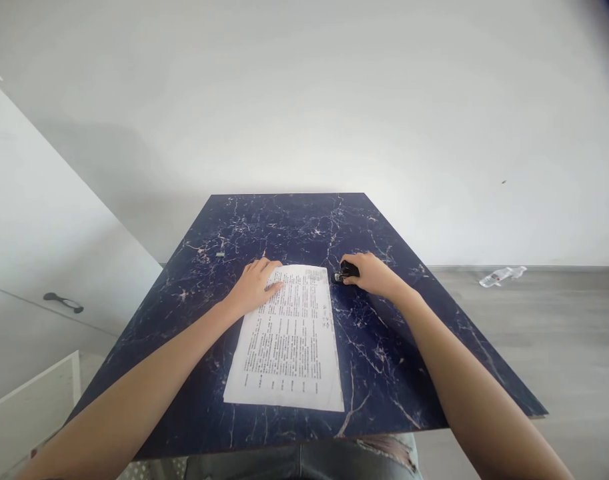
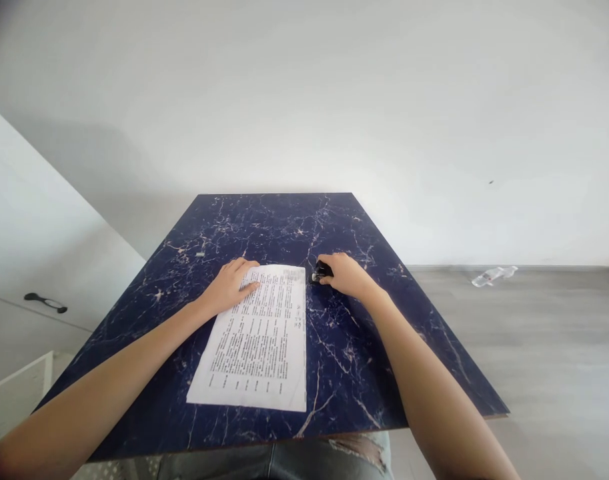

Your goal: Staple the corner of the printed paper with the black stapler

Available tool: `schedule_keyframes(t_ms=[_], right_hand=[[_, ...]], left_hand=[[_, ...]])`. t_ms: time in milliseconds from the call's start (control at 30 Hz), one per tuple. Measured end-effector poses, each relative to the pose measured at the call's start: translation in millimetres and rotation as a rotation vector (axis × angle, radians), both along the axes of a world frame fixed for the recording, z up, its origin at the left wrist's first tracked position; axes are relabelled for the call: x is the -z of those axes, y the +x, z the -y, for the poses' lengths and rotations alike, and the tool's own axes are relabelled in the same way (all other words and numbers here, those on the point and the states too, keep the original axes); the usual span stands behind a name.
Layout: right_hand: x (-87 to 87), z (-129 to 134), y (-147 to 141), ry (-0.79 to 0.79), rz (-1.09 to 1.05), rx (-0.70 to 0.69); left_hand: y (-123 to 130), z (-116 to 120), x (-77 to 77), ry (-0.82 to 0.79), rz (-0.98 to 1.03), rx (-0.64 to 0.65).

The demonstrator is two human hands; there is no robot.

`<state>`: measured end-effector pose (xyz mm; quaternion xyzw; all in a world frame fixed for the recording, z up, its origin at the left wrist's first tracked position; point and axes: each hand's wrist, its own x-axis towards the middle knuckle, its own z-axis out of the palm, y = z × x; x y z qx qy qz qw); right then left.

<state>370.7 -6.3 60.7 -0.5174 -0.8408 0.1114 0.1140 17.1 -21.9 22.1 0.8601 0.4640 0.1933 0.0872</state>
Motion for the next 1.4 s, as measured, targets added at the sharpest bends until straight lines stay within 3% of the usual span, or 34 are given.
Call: schedule_keyframes(t_ms=[400,633,900,1033,1400], right_hand=[[12.2,2,-13,0.044,-0.064,0.008],[12.5,2,-15,0.034,-0.17,-0.008],[10.5,2,-9,0.019,-0.138,-0.023],[6.8,5,-11,0.008,-0.173,-0.033],[-0.4,13,-22,0.024,-0.363,-0.028]], left_hand=[[-5,-4,-7.8,0.04,0.429,0.048],[-11,-10,-5.9,-0.113,0.504,0.005],[-12,-11,4.5,-0.402,0.849,-0.032],[-8,-7,0.5,-0.481,0.803,-0.033],[1,-4,-0.5,-0.381,0.625,-0.033]])
